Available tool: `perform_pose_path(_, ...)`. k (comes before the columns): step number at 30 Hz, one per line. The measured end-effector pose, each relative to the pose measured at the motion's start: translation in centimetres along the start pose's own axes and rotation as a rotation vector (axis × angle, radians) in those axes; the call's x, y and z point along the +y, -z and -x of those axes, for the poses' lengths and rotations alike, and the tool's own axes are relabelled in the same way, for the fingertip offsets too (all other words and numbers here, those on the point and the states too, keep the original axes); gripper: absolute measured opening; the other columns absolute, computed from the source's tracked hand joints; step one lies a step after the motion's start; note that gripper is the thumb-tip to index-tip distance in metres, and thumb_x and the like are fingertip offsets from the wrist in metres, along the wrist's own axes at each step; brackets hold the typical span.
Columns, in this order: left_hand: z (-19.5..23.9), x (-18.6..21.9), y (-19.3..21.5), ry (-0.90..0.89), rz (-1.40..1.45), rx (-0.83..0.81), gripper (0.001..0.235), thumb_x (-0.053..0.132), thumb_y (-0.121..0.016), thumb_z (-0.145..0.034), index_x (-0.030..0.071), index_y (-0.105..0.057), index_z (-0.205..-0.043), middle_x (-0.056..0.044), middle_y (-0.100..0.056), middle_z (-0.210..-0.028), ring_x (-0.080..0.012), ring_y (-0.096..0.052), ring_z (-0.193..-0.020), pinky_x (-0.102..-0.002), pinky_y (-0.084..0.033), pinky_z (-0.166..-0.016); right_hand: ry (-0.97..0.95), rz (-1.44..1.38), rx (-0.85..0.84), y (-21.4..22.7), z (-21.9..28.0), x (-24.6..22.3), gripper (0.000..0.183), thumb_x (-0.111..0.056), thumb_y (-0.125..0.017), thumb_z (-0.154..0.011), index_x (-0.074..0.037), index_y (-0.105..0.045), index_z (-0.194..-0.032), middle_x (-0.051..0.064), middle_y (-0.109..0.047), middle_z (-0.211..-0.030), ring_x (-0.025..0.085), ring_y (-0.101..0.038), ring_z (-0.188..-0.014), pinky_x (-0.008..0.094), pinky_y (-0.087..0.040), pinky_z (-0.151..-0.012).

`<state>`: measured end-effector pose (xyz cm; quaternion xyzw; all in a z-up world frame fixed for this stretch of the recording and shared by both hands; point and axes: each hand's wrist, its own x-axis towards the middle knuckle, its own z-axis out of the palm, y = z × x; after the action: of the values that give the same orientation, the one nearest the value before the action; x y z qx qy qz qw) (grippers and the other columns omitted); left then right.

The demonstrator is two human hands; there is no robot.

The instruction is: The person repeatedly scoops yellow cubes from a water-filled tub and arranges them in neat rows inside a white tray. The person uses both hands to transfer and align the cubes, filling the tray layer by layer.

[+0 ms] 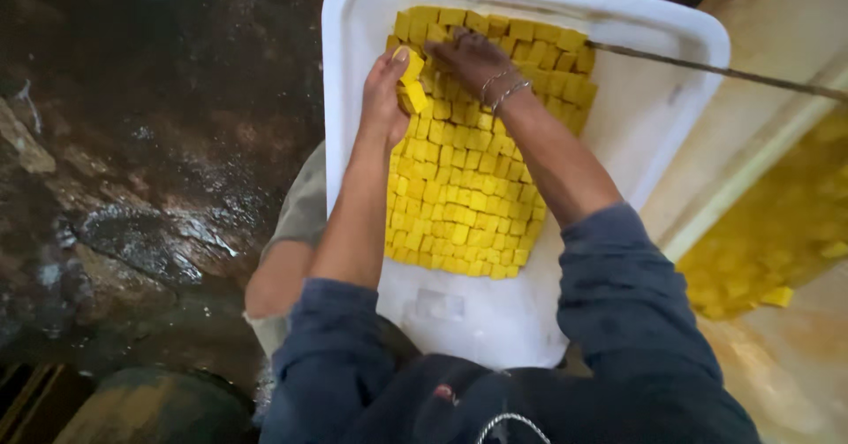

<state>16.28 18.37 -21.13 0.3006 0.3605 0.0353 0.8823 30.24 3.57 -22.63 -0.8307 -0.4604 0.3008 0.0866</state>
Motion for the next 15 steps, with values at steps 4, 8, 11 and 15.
perform_pose_path(4,0.4,-1.3,0.9,0.039,-0.107,0.137,0.042,0.024,-0.055,-0.101,0.005,-0.05,-0.138,-0.014,-0.066,-0.112,-0.0246,-0.067,-0.094,-0.04,-0.059,-0.08,-0.09,0.101,-0.108,-1.2,0.6,-1.3,0.032,-0.024,-0.049,-0.109,-0.021,-0.057,-0.139,0.021,-0.067,-0.125,0.042,-0.067,-0.112,0.05,-0.056,-0.088)
perform_pose_path(8,-0.3,-1.2,0.4,-0.086,-0.223,0.151,0.04,0.02,-0.056,-0.103,0.002,-0.053,-0.139,-0.014,-0.067,-0.122,-0.0221,-0.066,-0.107,-0.034,-0.056,-0.09,-0.035,0.113,-0.118,1.7,0.7,-2.4,0.042,-0.025,-0.057,-0.096,-0.023,-0.06,-0.137,0.025,-0.059,-0.134,0.044,-0.061,-0.118,0.053,-0.054,-0.087)
perform_pose_path(11,-0.1,-1.7,-0.1,-0.09,-0.367,0.2,0.042,0.021,-0.06,-0.098,0.004,-0.051,-0.136,-0.016,-0.066,-0.12,-0.0229,-0.063,-0.104,-0.038,-0.054,-0.088,-0.027,-0.056,-0.036,3.8,1.6,-2.4,0.06,-0.018,-0.063,-0.086,-0.022,-0.055,-0.145,0.027,-0.056,-0.138,0.046,-0.058,-0.12,0.055,-0.05,-0.091)
perform_pose_path(15,-0.4,-1.6,-1.0,-0.105,-0.652,0.239,0.048,0.024,-0.068,-0.095,0.003,-0.053,-0.136,-0.013,-0.063,-0.127,-0.02,-0.058,-0.114,-0.035,-0.047,-0.097,0.133,-0.47,-0.021,6.3,1.6,-2.4,0.068,-0.017,-0.075,-0.081,-0.009,-0.05,-0.144,0.021,-0.057,-0.14,0.036,-0.054,-0.127,0.045,-0.043,-0.105)
